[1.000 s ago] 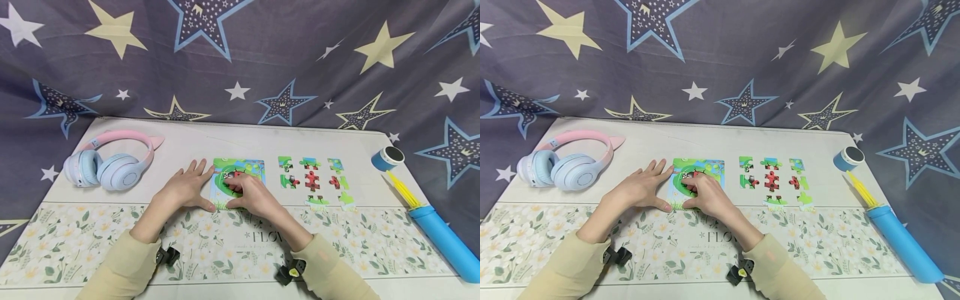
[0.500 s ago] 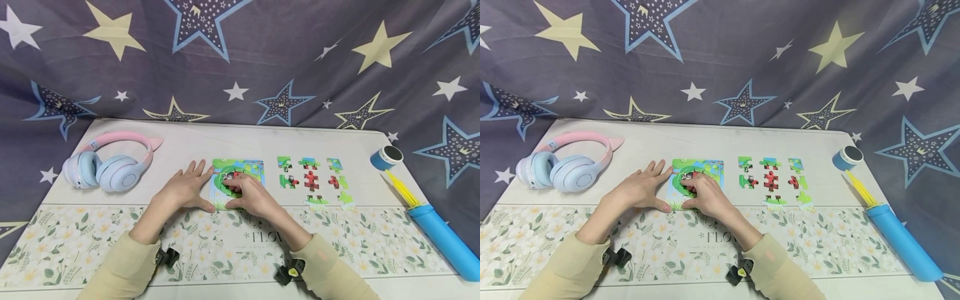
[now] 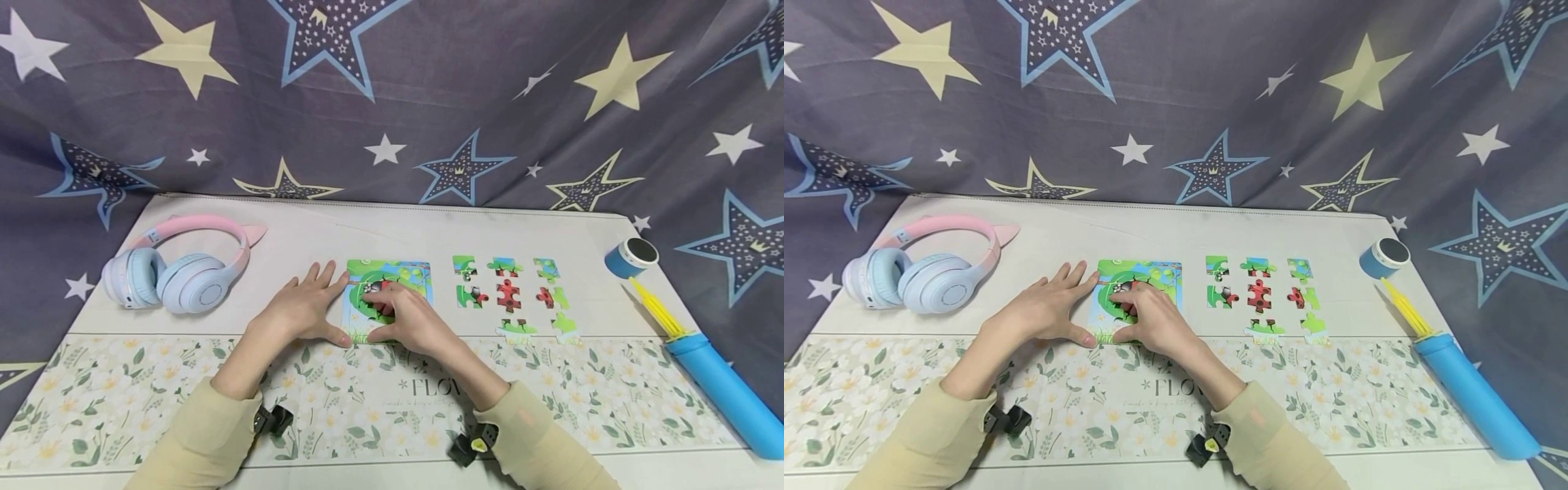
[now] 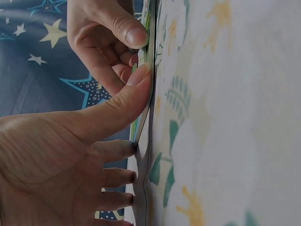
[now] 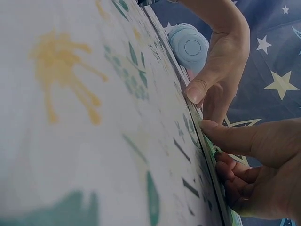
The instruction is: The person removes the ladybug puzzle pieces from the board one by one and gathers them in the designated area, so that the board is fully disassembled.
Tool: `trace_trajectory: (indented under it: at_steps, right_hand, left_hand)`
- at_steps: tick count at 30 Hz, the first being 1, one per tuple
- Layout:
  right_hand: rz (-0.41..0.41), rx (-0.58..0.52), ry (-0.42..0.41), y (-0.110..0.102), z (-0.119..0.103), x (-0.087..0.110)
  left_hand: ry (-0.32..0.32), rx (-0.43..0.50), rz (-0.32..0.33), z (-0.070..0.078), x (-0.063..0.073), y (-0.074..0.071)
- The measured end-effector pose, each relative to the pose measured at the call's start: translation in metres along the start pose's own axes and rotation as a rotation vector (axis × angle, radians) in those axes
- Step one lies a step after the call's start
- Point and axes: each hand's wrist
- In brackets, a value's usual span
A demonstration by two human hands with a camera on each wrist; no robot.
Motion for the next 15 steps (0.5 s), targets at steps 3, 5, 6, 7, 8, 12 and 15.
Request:
trace_trajectory:
  at_steps: [3,5,6,7,8,12,15]
  right_hand:
    - [-0.003,0.003,0.006,0.0002,-0.0010,0.0001]
    - [-0.006,0.007,0.010,0.0001,-0.0019,0.0003]
    - [-0.008,0.008,0.012,0.0000,-0.0023,0.0004]
    - [-0.010,0.008,0.015,-0.0002,-0.0027,0.0005]
    - [-0.010,0.008,0.016,-0.0004,-0.0030,0.0007]
    - [-0.006,0.000,0.020,-0.0013,-0.0029,0.0008]
    - [-0.008,-0.007,0.023,-0.0021,-0.0018,0.0003]
  left_hand:
    - [0.000,-0.001,0.003,-0.0002,-0.0004,0.0004]
    - [0.000,-0.002,0.004,-0.0004,-0.0006,0.0007]
    - [0.000,-0.002,0.004,-0.0004,-0.0008,0.0008]
    - [0.000,-0.001,0.003,-0.0004,-0.0009,0.0009]
    - [-0.001,0.000,0.002,-0.0004,-0.0010,0.0009]
    - [-0.001,0.004,0.001,-0.0003,-0.0010,0.0007]
    - [-0.002,0.003,0.000,-0.0002,-0.0009,0.0004]
Point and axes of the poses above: each hand's wrist, its own x-axis away from the middle knuckle, its own y-axis out of the palm, z = x × y
